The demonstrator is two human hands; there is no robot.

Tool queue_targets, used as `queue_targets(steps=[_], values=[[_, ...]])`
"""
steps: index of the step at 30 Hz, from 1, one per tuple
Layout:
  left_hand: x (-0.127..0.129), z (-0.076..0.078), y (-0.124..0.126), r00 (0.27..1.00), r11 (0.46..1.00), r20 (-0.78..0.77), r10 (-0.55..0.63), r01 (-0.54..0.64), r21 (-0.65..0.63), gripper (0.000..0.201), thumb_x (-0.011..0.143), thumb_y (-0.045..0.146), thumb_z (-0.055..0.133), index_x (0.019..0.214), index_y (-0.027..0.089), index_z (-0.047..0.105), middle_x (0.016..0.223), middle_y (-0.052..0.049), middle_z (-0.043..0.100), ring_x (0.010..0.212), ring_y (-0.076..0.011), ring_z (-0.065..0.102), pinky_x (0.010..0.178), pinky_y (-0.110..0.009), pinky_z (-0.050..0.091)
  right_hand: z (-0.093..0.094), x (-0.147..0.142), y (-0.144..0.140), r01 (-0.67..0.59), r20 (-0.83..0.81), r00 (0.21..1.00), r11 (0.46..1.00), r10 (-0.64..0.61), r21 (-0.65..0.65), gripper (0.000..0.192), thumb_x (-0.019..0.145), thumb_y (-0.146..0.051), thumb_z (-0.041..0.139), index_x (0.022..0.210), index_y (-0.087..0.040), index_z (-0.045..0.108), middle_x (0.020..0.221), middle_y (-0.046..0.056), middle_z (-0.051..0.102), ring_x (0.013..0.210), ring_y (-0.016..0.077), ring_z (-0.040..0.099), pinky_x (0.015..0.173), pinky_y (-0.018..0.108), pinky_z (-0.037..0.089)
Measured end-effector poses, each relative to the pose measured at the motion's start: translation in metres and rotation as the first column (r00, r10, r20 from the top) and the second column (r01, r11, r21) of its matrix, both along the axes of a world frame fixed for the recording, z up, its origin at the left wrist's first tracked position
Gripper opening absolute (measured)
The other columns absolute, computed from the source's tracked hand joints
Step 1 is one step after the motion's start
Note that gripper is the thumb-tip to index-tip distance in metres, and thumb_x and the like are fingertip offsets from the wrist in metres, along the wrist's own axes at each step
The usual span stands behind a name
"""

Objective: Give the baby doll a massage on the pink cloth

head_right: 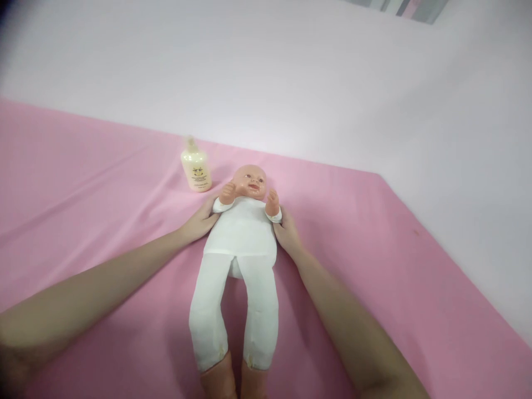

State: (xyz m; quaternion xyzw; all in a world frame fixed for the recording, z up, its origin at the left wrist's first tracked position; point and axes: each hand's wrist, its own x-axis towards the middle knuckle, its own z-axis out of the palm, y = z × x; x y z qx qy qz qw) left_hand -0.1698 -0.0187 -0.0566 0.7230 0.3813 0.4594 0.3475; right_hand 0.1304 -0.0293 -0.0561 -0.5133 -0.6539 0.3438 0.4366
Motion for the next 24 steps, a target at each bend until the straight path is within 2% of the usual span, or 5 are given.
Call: queue_targets(steps=[6, 12, 24], values=[[-0.0005, -0.0002, 0.0002, 1.0, 1.0, -0.014, 0.014, -0.014, -0.009, 0.055, 0.097, 0.024, 0.058, 0.152, 0.019, 0.053, 0.157, -0.013, 0.06, 0.145, -0.0372, 0.056, 0.126, -0.058, 0.043, -0.0007, -0.0001, 0.0006, -0.003, 0.006, 1.0, 1.0, 0.003, 0.009, 0.059, 0.095, -0.037, 0.063, 0.151, -0.021, 0.056, 0.144, 0.013, 0.07, 0.148, 0.033, 0.056, 0.126, 0.052, 0.045], [0.0006, 0.0003, 0.0002, 1.0, 1.0, -0.004, 0.007, -0.007, 0.004, 0.055, 0.098, 0.023, 0.057, 0.152, 0.018, 0.053, 0.155, -0.013, 0.061, 0.145, -0.0364, 0.057, 0.126, -0.057, 0.044, -0.005, 0.0016, 0.0033, 0.009, 0.0, 1.0, 1.0, -0.009, 0.02, 0.053, 0.092, -0.034, 0.062, 0.144, -0.021, 0.061, 0.138, 0.012, 0.073, 0.139, 0.0324, 0.063, 0.12, 0.051, 0.051], [0.0007, 0.0012, -0.0005, 1.0, 1.0, 0.003, -0.002, 0.002, -0.002, 0.058, 0.097, 0.023, 0.057, 0.155, 0.019, 0.051, 0.158, -0.013, 0.06, 0.147, -0.0363, 0.054, 0.128, -0.058, 0.042, -0.0044, 0.002, 0.0025, 0.006, 0.002, 1.0, 1.0, -0.006, 0.025, 0.047, 0.091, -0.033, 0.061, 0.137, -0.022, 0.063, 0.136, 0.01, 0.073, 0.128, 0.0305, 0.068, 0.114, 0.05, 0.054]])
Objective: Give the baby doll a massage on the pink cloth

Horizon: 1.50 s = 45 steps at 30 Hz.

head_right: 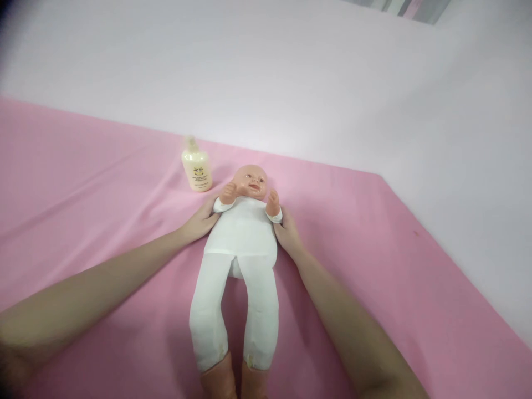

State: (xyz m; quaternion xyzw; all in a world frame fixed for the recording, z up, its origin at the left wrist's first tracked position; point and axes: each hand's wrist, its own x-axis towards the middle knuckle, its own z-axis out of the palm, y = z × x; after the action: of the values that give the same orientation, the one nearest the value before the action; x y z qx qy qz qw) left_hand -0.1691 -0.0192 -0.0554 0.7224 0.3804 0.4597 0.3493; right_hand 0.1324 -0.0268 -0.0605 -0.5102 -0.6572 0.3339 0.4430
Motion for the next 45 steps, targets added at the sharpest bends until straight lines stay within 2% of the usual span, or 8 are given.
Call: queue_targets(steps=[6, 15, 21, 28, 32, 36, 41, 45], values=[[-0.0003, -0.0015, 0.0006, 1.0, 1.0, -0.008, 0.01, -0.01, 0.007, 0.06, 0.097, 0.025, 0.057, 0.156, 0.02, 0.049, 0.161, -0.013, 0.057, 0.149, -0.0354, 0.053, 0.129, -0.057, 0.039, -0.0012, 0.0009, 0.0011, 0.018, 0.012, 1.0, 1.0, -0.018, -0.025, 0.044, 0.09, -0.035, 0.062, 0.132, -0.021, 0.065, 0.13, 0.012, 0.074, 0.123, 0.0323, 0.07, 0.11, 0.052, 0.055], [-0.0004, -0.0014, 0.0004, 0.999, 1.0, -0.026, 0.023, -0.024, -0.007, 0.058, 0.097, 0.024, 0.056, 0.154, 0.018, 0.05, 0.161, -0.014, 0.056, 0.148, -0.0361, 0.054, 0.128, -0.057, 0.04, -0.0009, -0.0011, 0.0, 0.014, -0.011, 1.0, 1.0, -0.015, -0.016, 0.049, 0.092, -0.036, 0.062, 0.138, -0.022, 0.062, 0.133, 0.011, 0.075, 0.123, 0.0305, 0.07, 0.112, 0.051, 0.055], [-0.0004, -0.0006, 0.0002, 1.0, 1.0, -0.018, 0.01, -0.01, 0.001, 0.058, 0.097, 0.025, 0.057, 0.155, 0.019, 0.05, 0.161, -0.013, 0.057, 0.149, -0.0354, 0.052, 0.129, -0.058, 0.039, 0.0004, -0.0012, -0.0009, -0.003, -0.002, 1.0, 1.0, 0.003, 0.003, 0.048, 0.094, -0.038, 0.06, 0.139, -0.021, 0.062, 0.134, 0.012, 0.074, 0.132, 0.0321, 0.066, 0.118, 0.053, 0.052], [-0.0007, -0.0022, 0.0014, 1.0, 1.0, -0.008, 0.009, -0.009, -0.006, 0.06, 0.098, 0.027, 0.058, 0.157, 0.021, 0.049, 0.162, -0.012, 0.056, 0.149, -0.0351, 0.053, 0.129, -0.057, 0.04, 0.0017, -0.0016, -0.0022, 0.001, 0.001, 1.0, 1.0, -0.001, 0.002, 0.047, 0.095, -0.04, 0.061, 0.139, -0.023, 0.062, 0.136, 0.01, 0.074, 0.13, 0.0303, 0.067, 0.116, 0.05, 0.054], [-0.0003, -0.0018, 0.001, 1.0, 1.0, -0.002, -0.006, 0.006, 0.003, 0.06, 0.099, 0.027, 0.058, 0.158, 0.02, 0.048, 0.163, -0.012, 0.055, 0.15, -0.0344, 0.052, 0.13, -0.057, 0.038, 0.0034, -0.0019, -0.0032, 0.007, 0.002, 1.0, 1.0, -0.007, -0.004, 0.045, 0.094, -0.037, 0.06, 0.136, -0.022, 0.063, 0.132, 0.011, 0.075, 0.123, 0.031, 0.07, 0.11, 0.051, 0.057], [-0.0005, -0.0029, 0.0011, 1.0, 1.0, -0.004, 0.003, -0.003, -0.004, 0.061, 0.098, 0.027, 0.058, 0.158, 0.02, 0.048, 0.163, -0.013, 0.055, 0.149, -0.0347, 0.052, 0.129, -0.057, 0.039, 0.0016, -0.0009, -0.002, 0.008, 0.005, 1.0, 1.0, -0.008, 0.001, 0.046, 0.094, -0.036, 0.06, 0.138, -0.021, 0.061, 0.132, 0.011, 0.075, 0.123, 0.0306, 0.07, 0.11, 0.051, 0.057], [-0.0003, -0.0025, 0.0018, 1.0, 1.0, 0.002, -0.009, 0.009, 0.0, 0.06, 0.099, 0.026, 0.057, 0.158, 0.021, 0.048, 0.161, -0.012, 0.057, 0.147, -0.034, 0.054, 0.128, -0.056, 0.041, 0.0, -0.0009, -0.0007, 0.016, 0.011, 1.0, 1.0, -0.016, 0.005, 0.041, 0.093, -0.036, 0.06, 0.132, -0.022, 0.064, 0.127, 0.009, 0.076, 0.118, 0.0298, 0.071, 0.108, 0.05, 0.057], [0.0009, -0.0009, 0.0013, 0.999, 1.0, 0.016, -0.029, 0.029, -0.004, 0.06, 0.099, 0.026, 0.057, 0.158, 0.021, 0.049, 0.159, -0.012, 0.059, 0.145, -0.034, 0.057, 0.127, -0.056, 0.043, 0.0038, -0.0024, -0.0028, 0.008, 0.005, 1.0, 1.0, -0.008, 0.009, 0.044, 0.093, -0.036, 0.06, 0.134, -0.022, 0.064, 0.129, 0.01, 0.075, 0.124, 0.0304, 0.069, 0.112, 0.05, 0.055]])
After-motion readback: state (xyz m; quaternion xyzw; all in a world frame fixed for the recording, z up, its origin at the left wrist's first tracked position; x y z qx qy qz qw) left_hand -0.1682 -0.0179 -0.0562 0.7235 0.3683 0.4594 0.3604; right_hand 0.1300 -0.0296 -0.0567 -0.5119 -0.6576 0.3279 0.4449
